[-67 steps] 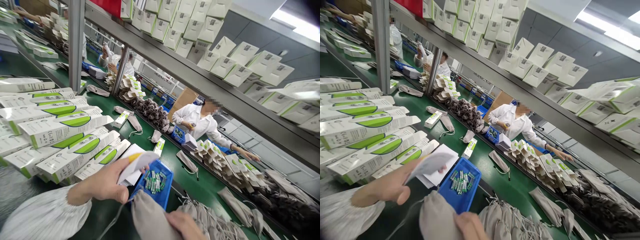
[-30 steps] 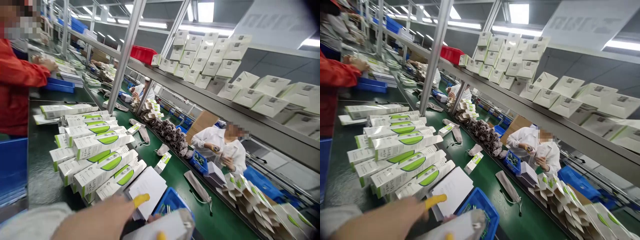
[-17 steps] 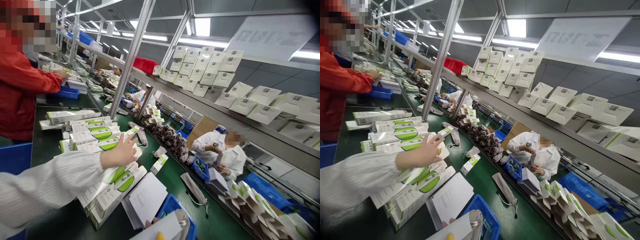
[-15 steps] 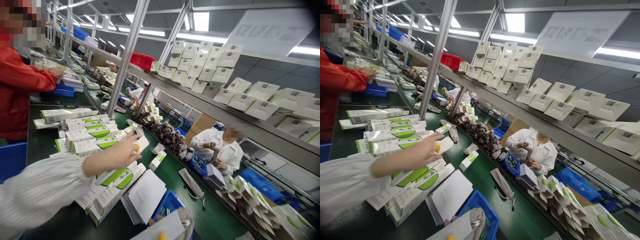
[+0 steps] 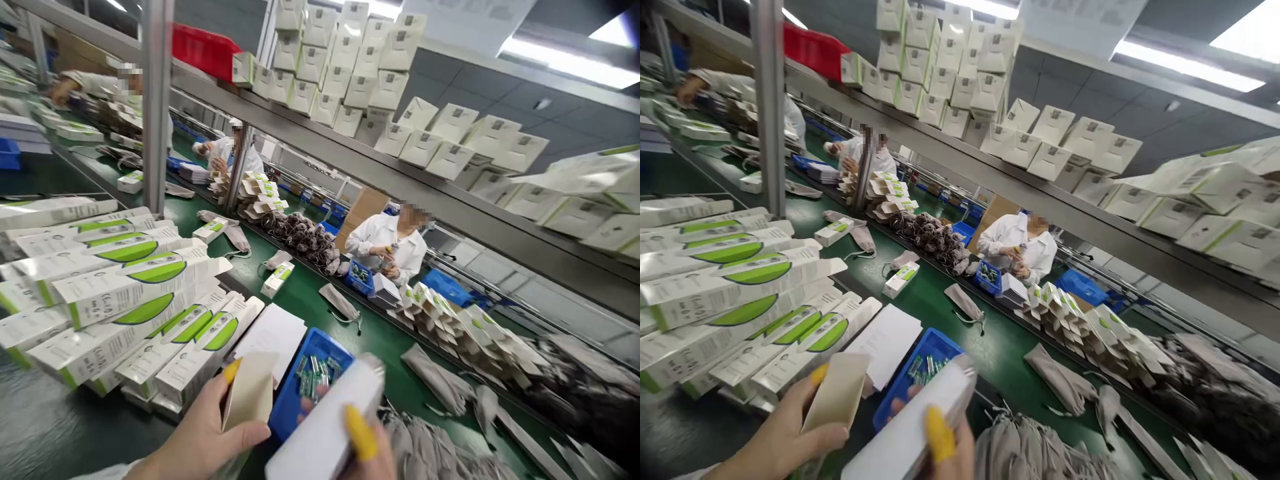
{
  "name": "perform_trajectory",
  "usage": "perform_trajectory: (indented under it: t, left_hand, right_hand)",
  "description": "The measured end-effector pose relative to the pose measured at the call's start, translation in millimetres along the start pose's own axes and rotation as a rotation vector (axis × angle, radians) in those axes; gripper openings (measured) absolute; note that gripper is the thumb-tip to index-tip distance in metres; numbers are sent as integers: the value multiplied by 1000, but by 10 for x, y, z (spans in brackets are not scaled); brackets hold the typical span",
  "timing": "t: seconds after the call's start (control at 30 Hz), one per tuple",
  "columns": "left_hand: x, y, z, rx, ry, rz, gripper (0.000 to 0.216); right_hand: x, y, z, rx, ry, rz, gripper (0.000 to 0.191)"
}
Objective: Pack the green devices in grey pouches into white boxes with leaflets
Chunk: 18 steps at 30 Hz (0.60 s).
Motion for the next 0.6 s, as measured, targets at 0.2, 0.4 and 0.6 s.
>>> perform_trajectory:
  t: [0.2, 0.4, 0.6]
  left_hand:
    - [-257, 207, -31, -116, -54, 183, 52]
    - [-175, 260, -30, -154, 53, 97, 61]
    - [-249, 172, -25, -27, -139, 9, 61]
  right_hand:
    - [-229, -424, -94, 185, 74, 262, 55]
    - [-339, -428, -412, 556, 230, -174, 73]
    - [-377, -567, -226, 365, 63, -261, 65]
Point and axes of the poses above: each hand's wrist, its own z-axis towards the middle knuckle, its own x-axis out of the back of the hand, y = z × x, the point moved 10 cm from there along z, towards the middle knuckle, and after that the axes turned 1 degree about -x, right-handed, at the moved point
